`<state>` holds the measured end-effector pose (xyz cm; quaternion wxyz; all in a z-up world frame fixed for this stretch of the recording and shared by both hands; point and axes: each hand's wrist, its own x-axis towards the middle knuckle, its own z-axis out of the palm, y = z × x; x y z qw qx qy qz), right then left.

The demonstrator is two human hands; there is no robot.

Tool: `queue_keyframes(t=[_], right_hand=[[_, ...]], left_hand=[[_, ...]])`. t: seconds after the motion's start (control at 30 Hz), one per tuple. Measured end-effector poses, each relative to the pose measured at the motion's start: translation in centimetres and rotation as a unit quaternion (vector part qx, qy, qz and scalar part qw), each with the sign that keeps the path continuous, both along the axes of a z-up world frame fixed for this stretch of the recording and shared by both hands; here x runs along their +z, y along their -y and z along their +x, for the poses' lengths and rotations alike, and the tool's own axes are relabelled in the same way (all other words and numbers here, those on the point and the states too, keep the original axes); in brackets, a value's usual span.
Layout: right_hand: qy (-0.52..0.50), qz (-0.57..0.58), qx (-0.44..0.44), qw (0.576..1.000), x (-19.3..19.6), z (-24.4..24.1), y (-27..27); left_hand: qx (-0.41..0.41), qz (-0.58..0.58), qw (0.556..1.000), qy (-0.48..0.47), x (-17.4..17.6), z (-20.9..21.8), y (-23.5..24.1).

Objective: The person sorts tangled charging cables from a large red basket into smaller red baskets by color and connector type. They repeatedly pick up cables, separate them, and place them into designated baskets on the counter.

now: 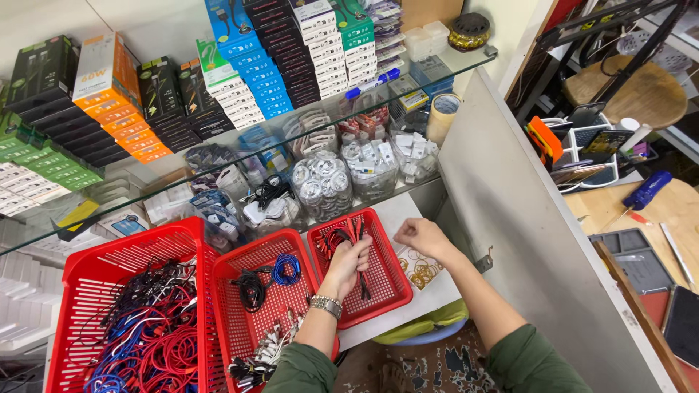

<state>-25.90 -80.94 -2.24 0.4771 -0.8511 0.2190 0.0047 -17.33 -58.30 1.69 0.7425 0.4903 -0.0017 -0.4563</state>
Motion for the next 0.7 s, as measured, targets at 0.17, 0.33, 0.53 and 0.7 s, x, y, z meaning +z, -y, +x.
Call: queue_keyframes(t=[0.17, 0.33, 0.53, 0.7], right_hand=[[0.065, 0.221, 0.085, 0.969, 6.4, 1.2, -3.7], [0.114, 0.479, 0.051, 0.869, 8.3, 0.7, -5.9], [0.21, 0.565, 0.071, 0.795, 8.6, 1.7, -9.1], [0.165, 0.232, 0.094, 0.954, 12.9, 3.2, -10.8]], left_hand=[[0.013, -0.017, 0.999, 0.04, 0.6, 0.1, 0.6], [-0.019, -0.008, 0.996, 0.09, 0.7, 0.2, -1.3], [-0.005, 0.024, 0.99, 0.137, 0.8, 0.5, -4.0], [-0.052, 0.149, 0.919, 0.362, 1.6, 1.7, -7.4]])
